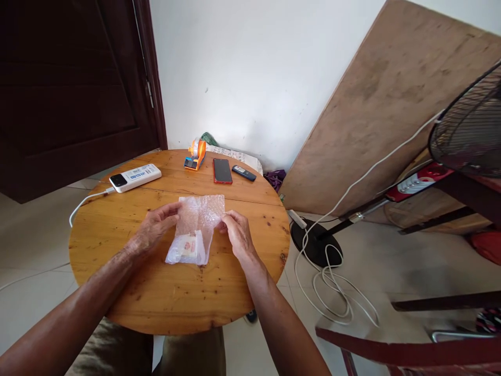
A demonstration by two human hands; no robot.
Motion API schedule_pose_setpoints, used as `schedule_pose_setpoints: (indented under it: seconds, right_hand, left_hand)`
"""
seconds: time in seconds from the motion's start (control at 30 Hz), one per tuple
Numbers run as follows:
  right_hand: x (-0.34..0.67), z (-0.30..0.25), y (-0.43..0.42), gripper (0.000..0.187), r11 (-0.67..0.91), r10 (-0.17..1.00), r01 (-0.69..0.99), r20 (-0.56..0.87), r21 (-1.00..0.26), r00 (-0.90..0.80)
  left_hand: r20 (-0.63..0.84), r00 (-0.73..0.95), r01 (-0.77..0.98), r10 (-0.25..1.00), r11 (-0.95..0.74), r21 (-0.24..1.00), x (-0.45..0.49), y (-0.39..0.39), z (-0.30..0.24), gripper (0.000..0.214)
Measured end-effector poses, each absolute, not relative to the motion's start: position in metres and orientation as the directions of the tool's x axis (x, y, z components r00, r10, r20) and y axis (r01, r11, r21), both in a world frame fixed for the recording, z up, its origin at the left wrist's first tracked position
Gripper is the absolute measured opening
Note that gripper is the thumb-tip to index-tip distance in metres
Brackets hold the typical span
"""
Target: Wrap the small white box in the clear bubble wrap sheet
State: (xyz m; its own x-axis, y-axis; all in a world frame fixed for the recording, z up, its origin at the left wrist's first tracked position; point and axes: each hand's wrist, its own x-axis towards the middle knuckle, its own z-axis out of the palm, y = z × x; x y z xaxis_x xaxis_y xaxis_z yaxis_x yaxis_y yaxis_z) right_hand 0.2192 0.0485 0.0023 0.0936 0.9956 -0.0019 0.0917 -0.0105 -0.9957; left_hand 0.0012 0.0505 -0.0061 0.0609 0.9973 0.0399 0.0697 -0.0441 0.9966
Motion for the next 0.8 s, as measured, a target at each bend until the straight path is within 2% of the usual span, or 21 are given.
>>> schedule_pose_setpoints:
  seconds: [0.07,0.17,0.3,0.4,0.53,0.7,0.73,0.8]
  right_hand:
    - [0.221,0.0,0.048,0.024,-0.071,0.992,0.054,-0.065,-0.996,0.107]
    - [0.221,0.004,0.048,0.035,-0.138,0.988,0.069,-0.133,-0.988,0.072]
    - [0.216,0.012,0.046,0.058,-0.233,0.972,0.247,-0.228,-0.941,0.051]
    - [0.212,0.012,0.045,0.071,-0.209,0.977,0.441,-0.206,-0.873,0.055]
    - [0.215,0.003,0.048,0.06,-0.078,0.997,0.617,-0.063,-0.783,0.046]
    - [0.215,0.015,0.041,0.032,0.105,0.992,0.622,0.123,-0.776,-0.014]
    - [0.211,0.023,0.038,0.028,0.14,0.986,0.646,0.163,-0.75,-0.025]
    - [0.196,0.042,0.033,0.032,0.163,0.981,0.766,0.184,-0.622,-0.06]
  left_hand:
    - [0.041,0.052,0.204,0.998,-0.051,0.978,-0.001,0.046,-0.002,0.065]
    - [0.099,-0.013,0.467,0.995,-0.082,0.88,-0.006,0.031,0.008,0.064]
    - [0.11,-0.005,0.584,0.994,-0.086,0.807,-0.01,0.01,0.015,0.07]
    - [0.101,0.018,0.614,0.995,-0.091,0.784,-0.005,0.005,0.012,0.066]
    - [0.068,0.023,0.622,0.997,-0.068,0.78,0.0,0.01,0.008,0.051]
    - [-0.006,-0.035,0.512,0.999,0.023,0.859,-0.011,0.014,0.001,0.044]
    - [-0.011,-0.031,0.475,0.999,0.024,0.88,-0.013,0.015,0.0,0.043]
    - [-0.014,-0.023,0.411,1.0,0.022,0.912,-0.014,0.015,-0.004,0.043]
